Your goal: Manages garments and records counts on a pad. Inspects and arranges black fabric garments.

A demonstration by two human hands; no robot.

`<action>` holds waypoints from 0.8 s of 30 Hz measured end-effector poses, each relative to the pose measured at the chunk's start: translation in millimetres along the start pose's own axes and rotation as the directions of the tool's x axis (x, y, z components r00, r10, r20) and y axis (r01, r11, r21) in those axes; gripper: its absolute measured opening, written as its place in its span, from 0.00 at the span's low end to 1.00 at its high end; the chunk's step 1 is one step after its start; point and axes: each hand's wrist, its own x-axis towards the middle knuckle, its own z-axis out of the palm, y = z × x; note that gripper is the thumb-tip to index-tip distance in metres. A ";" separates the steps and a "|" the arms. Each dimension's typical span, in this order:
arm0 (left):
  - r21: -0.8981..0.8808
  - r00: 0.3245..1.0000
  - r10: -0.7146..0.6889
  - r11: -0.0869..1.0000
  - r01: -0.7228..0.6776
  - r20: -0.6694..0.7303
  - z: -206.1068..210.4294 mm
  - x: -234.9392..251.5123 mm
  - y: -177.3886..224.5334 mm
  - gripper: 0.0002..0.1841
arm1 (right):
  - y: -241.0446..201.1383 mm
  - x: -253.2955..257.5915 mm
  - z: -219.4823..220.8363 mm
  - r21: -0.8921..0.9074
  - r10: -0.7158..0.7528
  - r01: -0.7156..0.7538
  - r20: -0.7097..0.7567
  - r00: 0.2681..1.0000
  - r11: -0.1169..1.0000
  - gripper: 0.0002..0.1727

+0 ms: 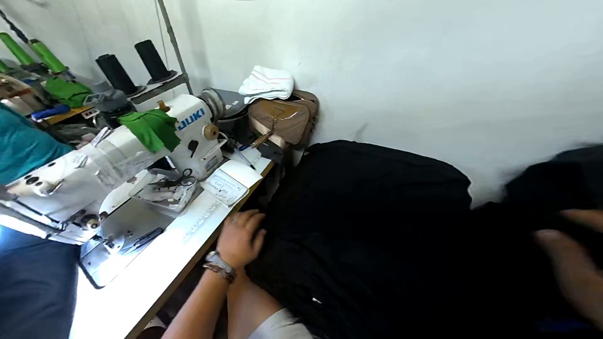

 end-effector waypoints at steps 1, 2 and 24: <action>-0.066 0.993 -0.011 0.998 0.019 0.120 6.1 -0.1 17.1 0.28 | -15.8 4.1 15.8 0.086 -0.042 0.033 0.104 0.994 0.996 0.26; -0.119 0.966 -0.039 0.990 0.071 0.255 12.6 1.1 29.7 0.31 | -36.4 8.0 36.0 0.159 -0.093 0.060 0.210 0.973 0.986 0.26; -0.564 0.750 -0.506 0.499 0.658 0.426 -21.6 -9.7 31.3 0.19 | -224.8 44.5 212.7 0.384 -0.394 0.165 0.655 0.645 0.909 0.51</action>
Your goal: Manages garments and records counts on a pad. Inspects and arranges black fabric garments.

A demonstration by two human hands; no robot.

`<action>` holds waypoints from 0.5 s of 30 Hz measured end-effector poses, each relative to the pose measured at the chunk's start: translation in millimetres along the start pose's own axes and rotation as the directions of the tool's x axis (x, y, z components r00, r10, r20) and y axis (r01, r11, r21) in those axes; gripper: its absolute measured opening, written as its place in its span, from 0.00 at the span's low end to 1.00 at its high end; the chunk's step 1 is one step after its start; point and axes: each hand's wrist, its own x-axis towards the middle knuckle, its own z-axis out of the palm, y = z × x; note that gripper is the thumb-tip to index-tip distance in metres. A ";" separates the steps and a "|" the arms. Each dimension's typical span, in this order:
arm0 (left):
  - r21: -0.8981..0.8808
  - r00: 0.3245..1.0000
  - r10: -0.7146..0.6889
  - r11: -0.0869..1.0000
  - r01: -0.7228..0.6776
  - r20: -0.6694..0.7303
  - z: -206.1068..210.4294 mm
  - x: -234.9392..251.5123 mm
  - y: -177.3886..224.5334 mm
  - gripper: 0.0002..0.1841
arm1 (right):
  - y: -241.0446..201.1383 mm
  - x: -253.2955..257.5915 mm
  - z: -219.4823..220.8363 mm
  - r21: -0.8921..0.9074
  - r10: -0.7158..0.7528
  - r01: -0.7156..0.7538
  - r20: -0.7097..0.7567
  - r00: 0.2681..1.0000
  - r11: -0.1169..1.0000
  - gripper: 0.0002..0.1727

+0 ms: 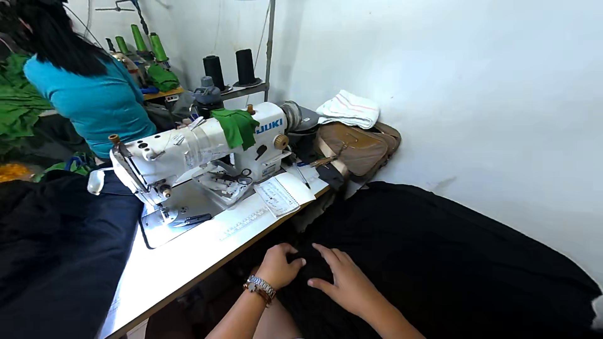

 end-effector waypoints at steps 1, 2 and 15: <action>-0.102 0.998 0.008 0.995 -0.015 -0.064 -2.9 1.9 2.2 0.16 | -1.9 4.8 2.8 0.024 -0.008 0.008 -0.001 1.000 1.000 0.54; -0.192 0.994 0.008 0.981 -0.030 -0.113 -6.5 3.5 6.1 0.16 | -2.1 8.5 5.3 0.046 -0.032 0.034 -0.029 0.999 0.998 0.57; -0.153 0.919 0.223 0.947 -0.283 -0.325 -32.9 1.7 21.8 0.17 | 4.9 15.1 -30.9 0.148 -0.028 0.001 0.180 0.983 0.989 0.30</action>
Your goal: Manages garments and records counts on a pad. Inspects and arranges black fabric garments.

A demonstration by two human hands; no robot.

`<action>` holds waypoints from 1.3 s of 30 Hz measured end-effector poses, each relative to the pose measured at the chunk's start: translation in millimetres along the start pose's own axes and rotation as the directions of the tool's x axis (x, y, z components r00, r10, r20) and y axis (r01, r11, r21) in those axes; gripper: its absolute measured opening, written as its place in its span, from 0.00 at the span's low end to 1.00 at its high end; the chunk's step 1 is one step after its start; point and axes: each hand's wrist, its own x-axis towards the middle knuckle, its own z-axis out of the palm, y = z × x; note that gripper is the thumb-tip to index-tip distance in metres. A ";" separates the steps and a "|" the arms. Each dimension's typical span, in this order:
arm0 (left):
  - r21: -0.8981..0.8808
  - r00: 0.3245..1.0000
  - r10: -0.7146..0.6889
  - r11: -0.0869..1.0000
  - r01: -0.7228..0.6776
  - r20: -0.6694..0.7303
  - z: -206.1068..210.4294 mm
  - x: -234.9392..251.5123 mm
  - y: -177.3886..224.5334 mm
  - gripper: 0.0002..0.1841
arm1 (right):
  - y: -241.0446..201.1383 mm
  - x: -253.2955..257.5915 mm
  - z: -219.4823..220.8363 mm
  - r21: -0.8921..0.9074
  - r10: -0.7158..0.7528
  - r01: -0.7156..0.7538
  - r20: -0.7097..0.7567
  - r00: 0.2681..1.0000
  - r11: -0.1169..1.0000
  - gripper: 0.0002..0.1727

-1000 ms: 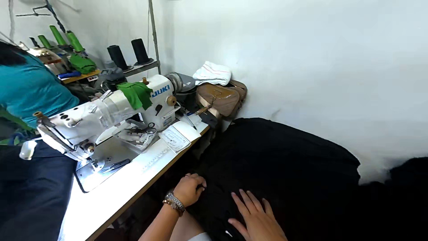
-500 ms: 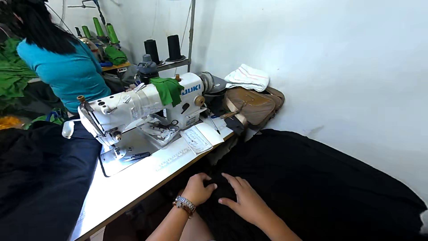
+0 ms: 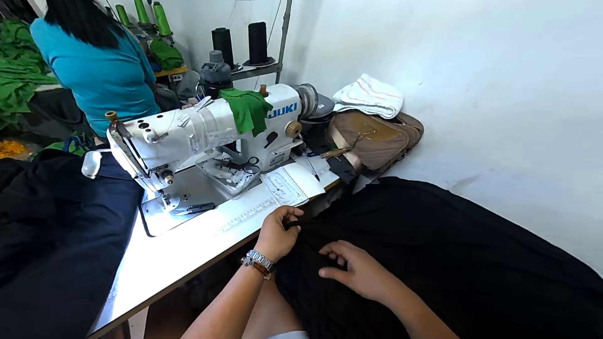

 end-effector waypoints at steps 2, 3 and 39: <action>0.032 1.000 0.006 0.999 -0.005 -0.015 -0.1 -3.5 -6.8 0.16 | 12.3 -2.7 4.5 -0.012 0.103 -0.103 0.045 0.994 0.995 0.31; 0.036 1.000 -0.018 0.999 0.019 -0.016 -0.1 -4.4 -9.3 0.16 | 20.2 -5.4 6.9 0.052 0.110 -0.111 0.026 0.994 0.992 0.27; 0.366 0.864 -0.405 0.885 0.288 0.299 49.7 -10.1 -49.6 0.16 | -19.2 -23.0 -48.5 -0.292 -0.315 0.145 -0.712 0.627 0.946 0.20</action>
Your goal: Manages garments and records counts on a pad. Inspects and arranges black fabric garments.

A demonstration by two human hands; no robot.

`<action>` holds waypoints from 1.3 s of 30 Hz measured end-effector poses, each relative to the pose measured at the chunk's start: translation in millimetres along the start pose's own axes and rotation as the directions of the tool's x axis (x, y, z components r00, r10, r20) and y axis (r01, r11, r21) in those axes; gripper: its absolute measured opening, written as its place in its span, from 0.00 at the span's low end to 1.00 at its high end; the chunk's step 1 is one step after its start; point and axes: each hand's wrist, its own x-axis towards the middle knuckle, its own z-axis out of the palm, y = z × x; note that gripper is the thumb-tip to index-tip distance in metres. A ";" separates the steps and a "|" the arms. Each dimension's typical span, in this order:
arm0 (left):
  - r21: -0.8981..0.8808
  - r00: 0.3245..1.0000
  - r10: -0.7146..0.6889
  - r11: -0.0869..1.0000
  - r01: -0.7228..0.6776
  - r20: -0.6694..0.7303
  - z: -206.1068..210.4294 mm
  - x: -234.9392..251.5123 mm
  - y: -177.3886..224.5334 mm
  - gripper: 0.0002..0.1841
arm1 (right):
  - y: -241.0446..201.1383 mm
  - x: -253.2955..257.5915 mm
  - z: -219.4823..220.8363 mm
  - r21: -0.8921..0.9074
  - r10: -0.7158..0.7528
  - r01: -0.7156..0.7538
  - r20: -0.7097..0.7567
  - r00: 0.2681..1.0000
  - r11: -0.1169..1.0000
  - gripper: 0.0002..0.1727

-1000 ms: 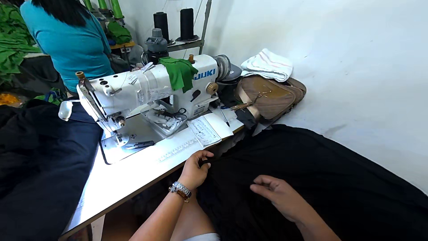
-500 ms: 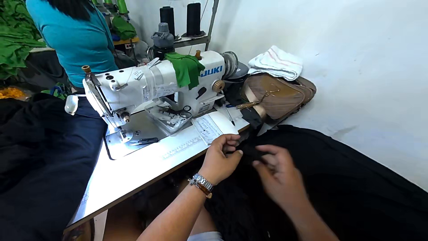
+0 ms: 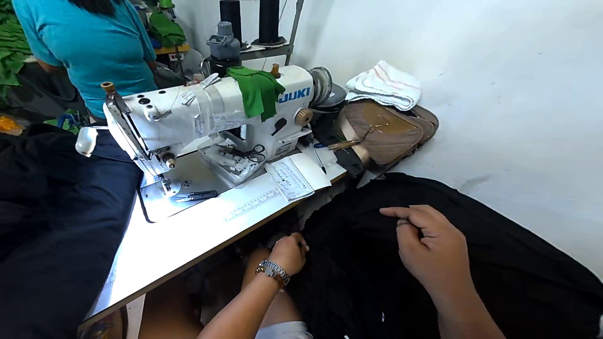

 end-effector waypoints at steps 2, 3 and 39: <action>-0.065 0.999 -0.044 0.997 0.043 -0.019 -4.9 -2.2 4.9 0.16 | -0.4 -0.9 -1.0 0.002 -0.012 0.012 -0.007 1.000 1.000 0.19; -0.121 0.998 -0.058 0.991 0.053 -0.037 -4.9 -2.5 7.2 0.16 | -0.5 -1.5 -2.6 -0.004 -0.017 0.017 -0.011 1.000 1.000 0.19; 0.141 1.000 0.026 0.990 -0.026 0.002 8.7 6.4 0.1 0.21 | -8.7 -14.7 -2.0 0.089 0.260 -0.266 0.073 0.963 0.960 0.12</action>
